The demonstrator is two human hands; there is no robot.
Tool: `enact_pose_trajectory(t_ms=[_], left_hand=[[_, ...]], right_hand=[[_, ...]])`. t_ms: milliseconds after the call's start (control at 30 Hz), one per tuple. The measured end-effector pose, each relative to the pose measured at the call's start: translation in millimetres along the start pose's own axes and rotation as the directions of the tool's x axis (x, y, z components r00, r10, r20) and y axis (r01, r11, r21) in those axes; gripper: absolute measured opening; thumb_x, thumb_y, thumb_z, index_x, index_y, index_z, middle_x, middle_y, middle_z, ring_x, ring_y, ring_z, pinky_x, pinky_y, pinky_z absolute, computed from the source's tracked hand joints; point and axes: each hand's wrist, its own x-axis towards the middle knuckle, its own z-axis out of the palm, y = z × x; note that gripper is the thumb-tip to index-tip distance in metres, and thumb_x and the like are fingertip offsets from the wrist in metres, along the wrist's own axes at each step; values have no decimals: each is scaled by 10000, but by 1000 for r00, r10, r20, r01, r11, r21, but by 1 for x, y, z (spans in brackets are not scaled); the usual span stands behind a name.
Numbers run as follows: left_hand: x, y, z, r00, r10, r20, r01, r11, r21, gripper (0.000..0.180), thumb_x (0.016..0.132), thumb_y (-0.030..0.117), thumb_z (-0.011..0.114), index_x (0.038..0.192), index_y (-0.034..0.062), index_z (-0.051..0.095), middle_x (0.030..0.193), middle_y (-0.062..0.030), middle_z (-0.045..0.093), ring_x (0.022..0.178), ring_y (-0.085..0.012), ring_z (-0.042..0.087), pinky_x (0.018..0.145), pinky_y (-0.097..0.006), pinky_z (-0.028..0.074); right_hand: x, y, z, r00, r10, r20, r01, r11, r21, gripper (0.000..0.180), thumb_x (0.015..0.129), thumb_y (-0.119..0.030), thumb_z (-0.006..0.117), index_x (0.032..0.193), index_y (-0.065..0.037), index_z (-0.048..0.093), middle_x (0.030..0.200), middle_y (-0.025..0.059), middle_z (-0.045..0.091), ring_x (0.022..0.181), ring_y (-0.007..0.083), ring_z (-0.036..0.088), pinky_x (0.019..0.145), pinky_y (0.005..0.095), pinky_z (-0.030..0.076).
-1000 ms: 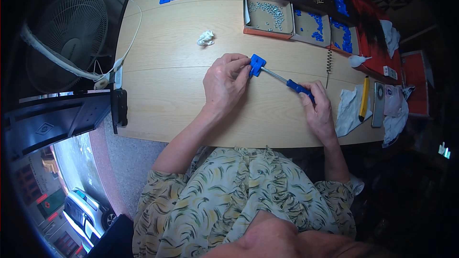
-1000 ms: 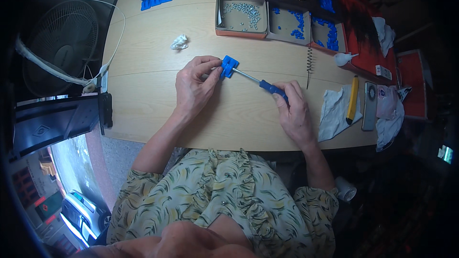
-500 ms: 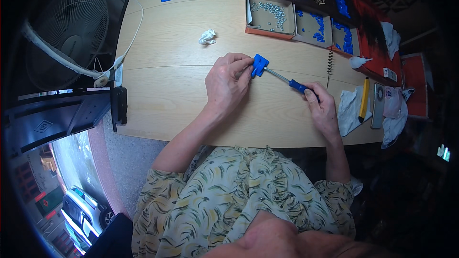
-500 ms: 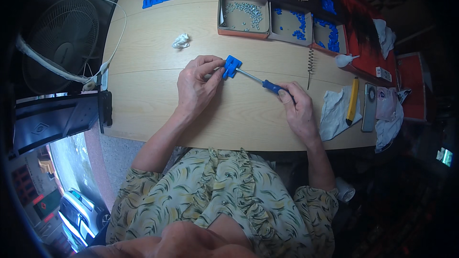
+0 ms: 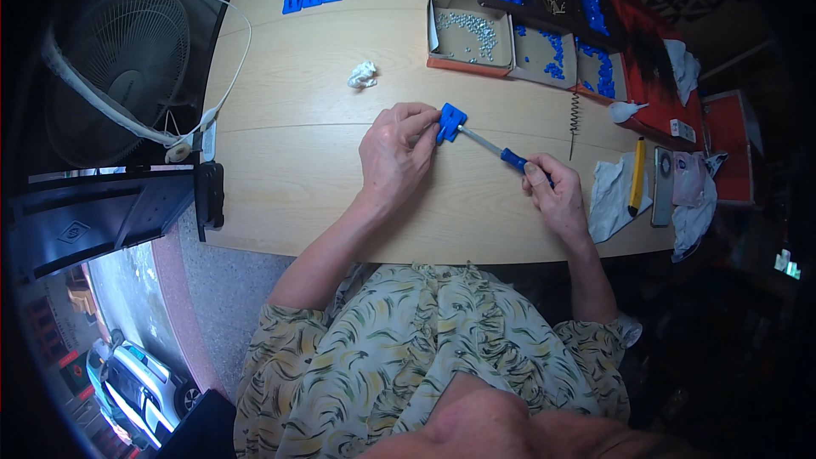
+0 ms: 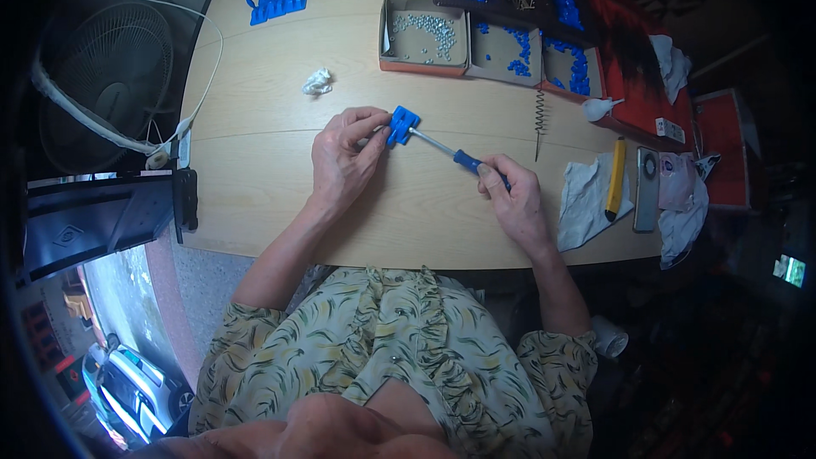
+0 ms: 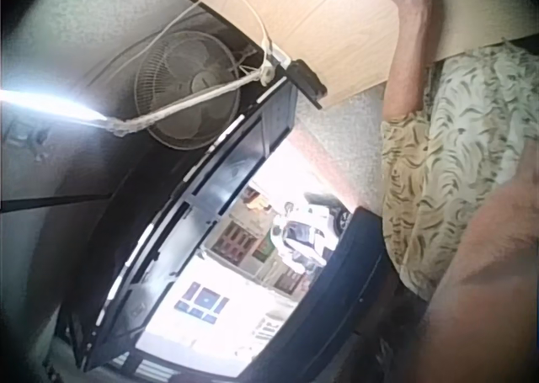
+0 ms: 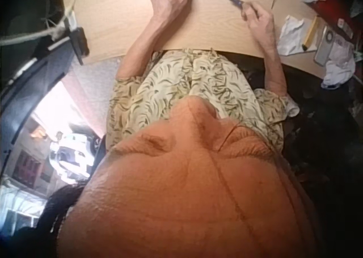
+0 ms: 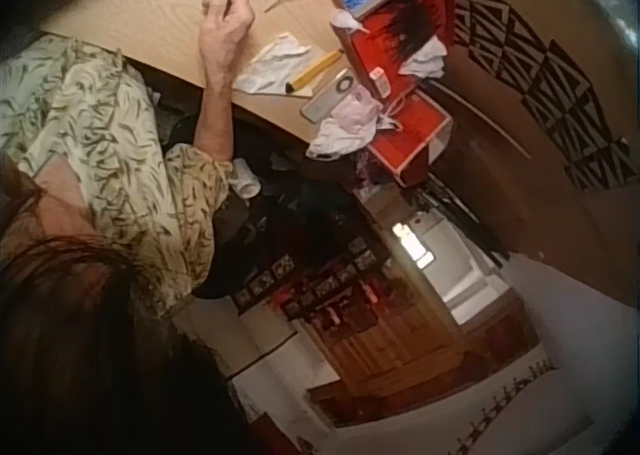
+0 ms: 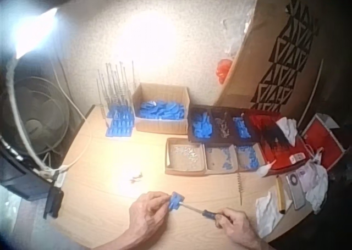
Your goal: The person assembles small blue plastic housings by inserting metal springs and electrical wires, then securing them with screws using a screwdriver and applying glue.
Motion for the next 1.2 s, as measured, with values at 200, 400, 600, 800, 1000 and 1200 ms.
enact_pose_trajectory(t_ms=[200, 400, 600, 800, 1000, 1200], left_hand=[[-4, 1, -1, 994, -70, -84, 28, 904, -427, 173, 938, 48, 729, 1098, 4, 778, 981, -128, 782, 811, -136, 741, 712, -267, 585], [1, 0, -4, 993, -110, -47, 65, 828, -557, 177, 927, 50, 751, 1093, -2, 784, 992, -115, 777, 856, -136, 736, 738, -260, 591], [2, -2, -8, 997, -77, -33, 46, 833, -551, 165, 923, 41, 753, 1078, -2, 788, 982, -114, 768, 851, -135, 719, 734, -265, 589], [2, 2, -11, 996, 8, -85, -57, 805, -591, 183, 909, 4, 752, 1089, 0, 785, 996, -109, 756, 860, -134, 714, 728, -253, 587], [0, 8, -19, 996, 8, -93, -63, 792, -608, 183, 908, -13, 744, 1087, -5, 782, 990, -110, 748, 841, -127, 711, 714, -239, 585], [-1, 11, -21, 990, 69, -127, -130, 807, -576, 180, 903, -19, 741, 1078, -6, 782, 977, -114, 743, 832, -137, 721, 701, -246, 594]], right_hand=[[-10, -1, 11, 996, -79, -45, 83, 993, 84, 243, 1070, -194, 579, 1110, 35, 649, 794, -14, 592, 697, 39, 503, 604, 212, 408], [-17, -16, 17, 963, -247, -107, 243, 969, -43, 215, 1014, -129, 657, 1175, 7, 617, 865, -8, 624, 766, 46, 555, 670, 213, 455], [-18, -10, 14, 945, -297, -139, 289, 954, -76, 238, 969, -48, 690, 1163, -10, 557, 946, 31, 630, 838, 79, 590, 757, 253, 500], [-17, -14, 12, 874, -454, -171, 425, 887, -180, 188, 1000, -80, 663, 1157, 8, 608, 950, 27, 621, 809, 96, 589, 741, 264, 499], [-25, -24, 7, 995, -95, -17, 97, 992, 83, 235, 1011, -112, 654, 1204, 8, 593, 1004, 21, 592, 794, 86, 551, 726, 246, 474], [-24, -19, 8, 953, -277, -123, 285, 957, 51, 185, 1007, -49, 636, 1175, 14, 593, 1090, 57, 557, 873, 71, 509, 755, 203, 444]])
